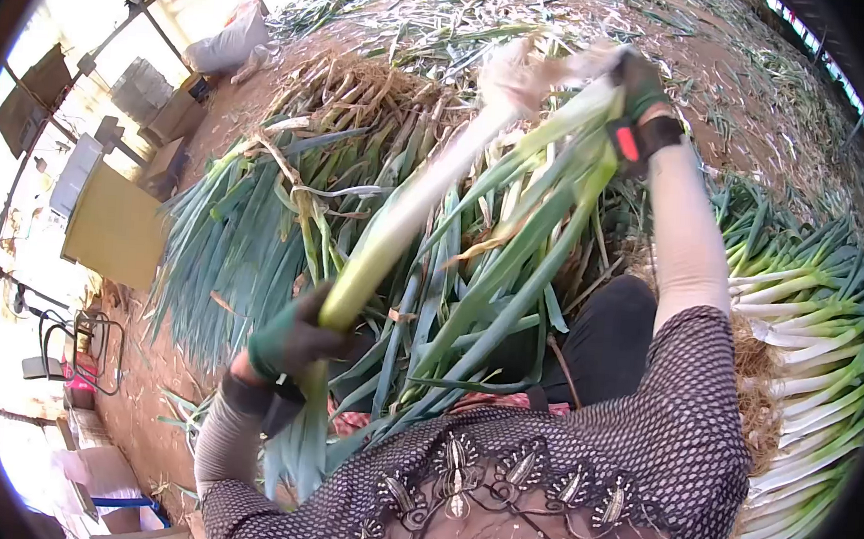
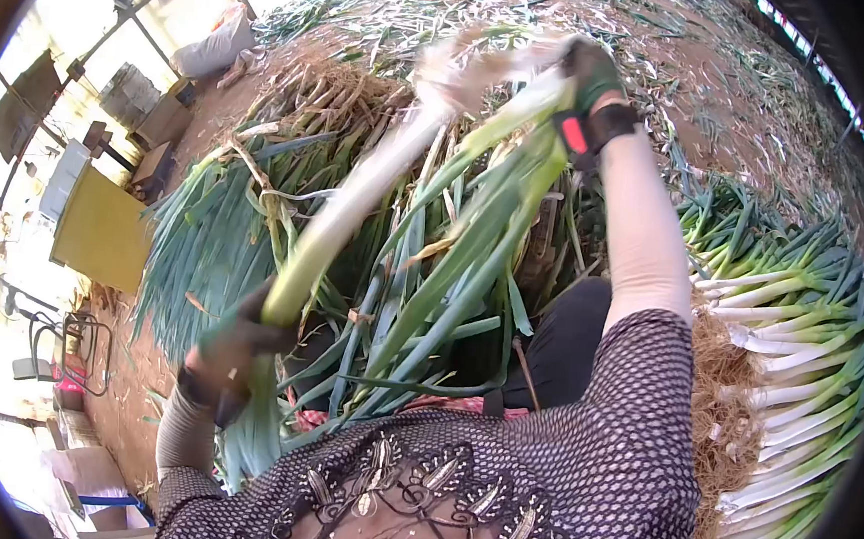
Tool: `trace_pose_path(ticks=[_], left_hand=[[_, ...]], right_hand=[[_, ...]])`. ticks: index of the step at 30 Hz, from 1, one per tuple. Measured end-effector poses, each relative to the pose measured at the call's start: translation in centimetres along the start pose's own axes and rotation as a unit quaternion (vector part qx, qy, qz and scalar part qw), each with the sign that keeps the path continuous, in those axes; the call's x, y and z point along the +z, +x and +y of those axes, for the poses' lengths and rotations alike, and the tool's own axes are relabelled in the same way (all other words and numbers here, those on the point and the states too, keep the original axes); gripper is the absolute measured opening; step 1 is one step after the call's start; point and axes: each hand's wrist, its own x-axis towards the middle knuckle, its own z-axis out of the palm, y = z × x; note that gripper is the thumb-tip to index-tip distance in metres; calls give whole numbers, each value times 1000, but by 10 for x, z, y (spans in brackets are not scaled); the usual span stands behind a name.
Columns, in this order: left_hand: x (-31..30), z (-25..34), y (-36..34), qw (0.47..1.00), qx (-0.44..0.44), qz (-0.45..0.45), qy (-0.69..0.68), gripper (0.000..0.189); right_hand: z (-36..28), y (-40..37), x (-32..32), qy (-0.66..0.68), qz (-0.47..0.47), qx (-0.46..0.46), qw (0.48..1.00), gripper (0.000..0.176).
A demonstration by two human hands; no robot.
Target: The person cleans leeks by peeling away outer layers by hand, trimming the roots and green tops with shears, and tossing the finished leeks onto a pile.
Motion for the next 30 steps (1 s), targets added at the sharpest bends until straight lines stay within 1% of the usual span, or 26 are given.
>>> trace_pose_path(ticks=[1, 2, 3, 4, 5, 6, 7, 8, 9, 11, 12, 13, 15, 16, 17, 18, 19, 20, 21, 23, 24, 27, 28, 30], left_hand=[[6, -7, -1, 999, 3, 7, 33, 55], [5, -23, 5, 992, 13, -19, 121, 55], [5, -34, 7, 996, 12, -46, 72, 54], [7, -35, 7, 993, 19, -32, 113, 53], [8, -35, 11, 988, 29, -18, 153, 53], [9, -32, 12, 989, 19, -19, 143, 51], [8, -26, 10, 991, 5, -21, 134, 50], [6, -23, 8, 992, -9, -21, 127, 48], [5, -25, 5, 990, 10, -2, 137, 49], [2, -36, -7, 985, 46, 41, 158, 50], [1, -39, -8, 988, 13, 59, 140, 53], [3, -41, -9, 987, 8, 76, 141, 55], [2, -41, 0, 983, 6, 106, 149, 58], [1, -49, 8, 981, 22, 116, 156, 43], [0, -60, 16, 982, 31, 112, 146, 44], [-1, -70, 22, 984, 41, 109, 137, 44], [-2, -74, 25, 985, 49, 106, 129, 45], [1, -72, 25, 975, 52, 109, 187, 48], [6, -73, 25, 967, 70, 118, 215, 48], [16, -79, 26, 947, 108, 138, 268, 47], [19, -81, 25, 949, 101, 132, 269, 47], [37, -61, 15, 942, 106, 123, 295, 48], [39, -66, 16, 948, 86, 115, 286, 47], [46, -66, 18, 928, 113, 118, 336, 49]], right_hand=[[14, 7, -16, 175, 46, 159, 971, 34], [23, 12, -36, 310, 99, 273, 905, 36], [40, 19, -51, 312, 124, 306, 891, 37], [63, 24, -57, 25, 118, 191, 974, 36], [90, 38, -65, -54, 124, 161, 978, 36], [116, 51, -74, -134, 134, 132, 973, 35], [133, 60, -76, 4, 161, 208, 965, 35], [123, 48, -86, 129, 181, 255, 941, 32], [98, 20, -106, 248, 193, 259, 913, 29], [47, -24, -142, 374, 186, 225, 880, 22], [28, -32, -154, 400, 181, 208, 874, 19], [30, -23, -154, 377, 170, 182, 892, 18], [32, -10, -154, 328, 158, 126, 923, 21], [24, -11, -141, 294, 83, 56, 951, 23], [4, -16, -120, 255, 9, -14, 967, 26], [-27, -25, -103, 316, -38, 31, 947, 27], [-63, -36, -85, 377, -84, 76, 919, 34], [-97, -46, -71, 363, -113, 116, 917, 33], [-121, -53, -58, 351, -142, 155, 912, 32], [-129, -58, -34, 417, -185, 99, 884, 39], [-125, -53, -26, 376, -201, 38, 904, 41], [-138, -42, -21, 261, -183, 73, 945, 54], [-144, -44, -22, 257, -192, 69, 945, 56], [-158, -55, -25, 247, -209, 63, 944, 59]])
